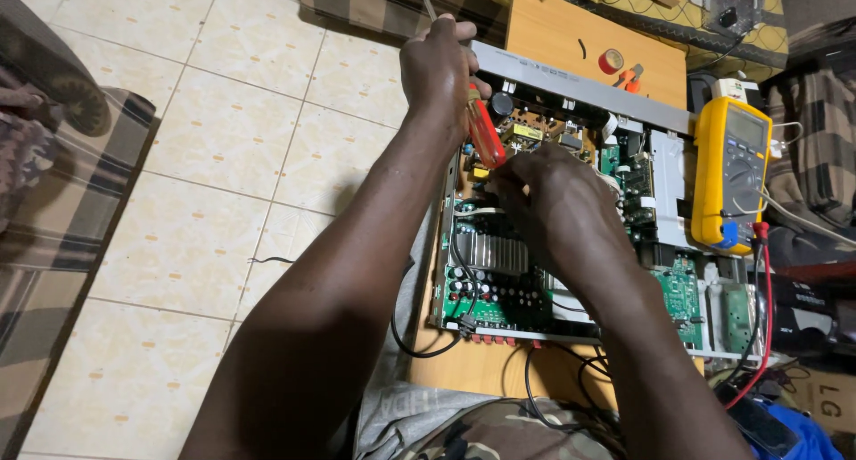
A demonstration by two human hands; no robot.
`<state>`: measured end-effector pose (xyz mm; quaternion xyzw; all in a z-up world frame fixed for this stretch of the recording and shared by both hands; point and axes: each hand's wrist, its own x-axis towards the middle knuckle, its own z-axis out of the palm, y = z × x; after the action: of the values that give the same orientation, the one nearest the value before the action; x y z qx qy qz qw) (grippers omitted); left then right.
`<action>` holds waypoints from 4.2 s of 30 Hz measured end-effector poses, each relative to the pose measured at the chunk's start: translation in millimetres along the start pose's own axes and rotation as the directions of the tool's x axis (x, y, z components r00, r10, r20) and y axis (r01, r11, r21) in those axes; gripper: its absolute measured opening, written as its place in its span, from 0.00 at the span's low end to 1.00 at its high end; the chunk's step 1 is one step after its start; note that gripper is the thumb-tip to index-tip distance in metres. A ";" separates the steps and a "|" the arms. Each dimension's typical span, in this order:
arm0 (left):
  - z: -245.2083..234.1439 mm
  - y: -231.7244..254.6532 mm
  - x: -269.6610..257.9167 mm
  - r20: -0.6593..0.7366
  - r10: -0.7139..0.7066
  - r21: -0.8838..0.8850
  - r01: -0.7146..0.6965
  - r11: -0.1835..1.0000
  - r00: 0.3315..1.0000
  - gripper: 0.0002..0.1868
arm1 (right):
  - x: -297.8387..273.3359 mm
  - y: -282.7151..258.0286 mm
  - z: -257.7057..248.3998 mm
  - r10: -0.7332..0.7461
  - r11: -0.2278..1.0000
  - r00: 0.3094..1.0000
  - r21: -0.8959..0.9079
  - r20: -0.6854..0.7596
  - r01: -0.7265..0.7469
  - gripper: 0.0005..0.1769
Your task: Repairing an electronic device by testing components with a multimeter and using a screwdriver
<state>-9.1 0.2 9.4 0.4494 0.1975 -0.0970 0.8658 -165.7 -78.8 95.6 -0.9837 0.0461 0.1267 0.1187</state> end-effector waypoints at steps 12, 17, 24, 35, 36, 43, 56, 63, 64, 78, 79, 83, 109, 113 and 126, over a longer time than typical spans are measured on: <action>0.9 -9.6 11.2 0.014 0.036 -0.040 -0.036 0.999 0.999 0.25 | 8.7 4.2 10.5 -0.109 0.990 0.993 -0.096 -0.040 0.105 0.15; 2.6 -7.0 9.1 -0.001 0.013 -0.055 -0.013 0.998 1.000 0.23 | 10.9 3.9 10.6 -0.103 0.992 0.992 -0.078 -0.075 0.097 0.10; 1.3 -1.9 1.0 0.018 0.009 -0.035 -0.008 0.999 1.000 0.23 | 11.1 -5.2 5.2 -0.020 0.993 1.000 -0.113 -0.018 0.018 0.04; 4.3 -7.0 9.1 -0.004 -0.001 -0.039 0.001 0.999 1.000 0.24 | 13.2 -5.4 2.2 -0.020 0.990 1.000 -0.140 -0.014 0.018 0.13; 4.8 -5.8 8.8 -0.014 -0.007 -0.036 0.006 0.999 1.000 0.24 | 13.3 -7.1 1.6 0.031 0.988 1.000 -0.152 -0.002 -0.031 0.14; 3.9 -6.3 8.3 -0.004 0.010 -0.016 -0.010 1.000 1.000 0.26 | 12.9 -12.8 1.6 0.062 0.994 0.998 -0.090 0.011 -0.061 0.18; -1.9 5.2 -2.5 -0.008 0.012 0.077 -0.012 0.997 1.000 0.21 | -1.8 10.2 5.2 -0.272 0.957 0.960 0.090 -0.066 0.277 0.13; -2.8 -6.2 13.0 -0.006 0.037 0.043 -0.036 0.998 0.999 0.22 | 7.4 33.3 35.8 -0.373 0.927 0.914 -0.024 -0.156 0.374 0.13; -2.8 -7.6 13.8 -0.004 0.033 0.048 -0.033 0.998 0.999 0.22 | 5.3 30.9 36.8 -0.368 0.929 0.916 -0.020 -0.157 0.370 0.13; -2.3 -8.0 15.5 0.001 0.068 0.035 -0.068 0.997 0.998 0.24 | 20.2 28.9 47.0 -0.187 0.982 0.979 0.009 -0.084 0.188 0.06; -2.0 -7.7 15.1 0.001 0.068 0.038 -0.068 0.997 0.998 0.24 | 19.0 31.1 45.9 -0.186 0.982 0.979 0.011 -0.084 0.188 0.06; -2.2 -2.3 3.8 0.016 0.082 0.087 -0.083 0.993 0.997 0.25 | 6.3 21.8 37.0 -0.243 0.964 0.963 0.082 -0.113 0.253 0.07; 3.1 -3.7 -1.9 0.253 0.211 0.280 -0.280 0.918 0.944 0.27 | 7.9 30.8 -5.0 0.019 0.835 0.985 0.539 0.174 -0.112 0.12; 1.2 -1.6 -4.6 0.254 0.215 0.290 -0.287 0.913 0.943 0.28 | 7.2 28.3 -10.8 -0.161 0.935 0.985 0.331 0.069 0.130 0.13; 2.5 -5.2 0.1 0.236 0.187 0.301 -0.254 0.919 0.954 0.27 | 29.1 69.2 28.5 -0.698 0.698 0.660 -0.056 -0.279 0.714 0.15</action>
<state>-10.2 -4.8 6.8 0.5942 0.0372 -0.0751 0.7999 -152.9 -140.5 45.9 -0.9280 -0.3189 -0.0707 0.1794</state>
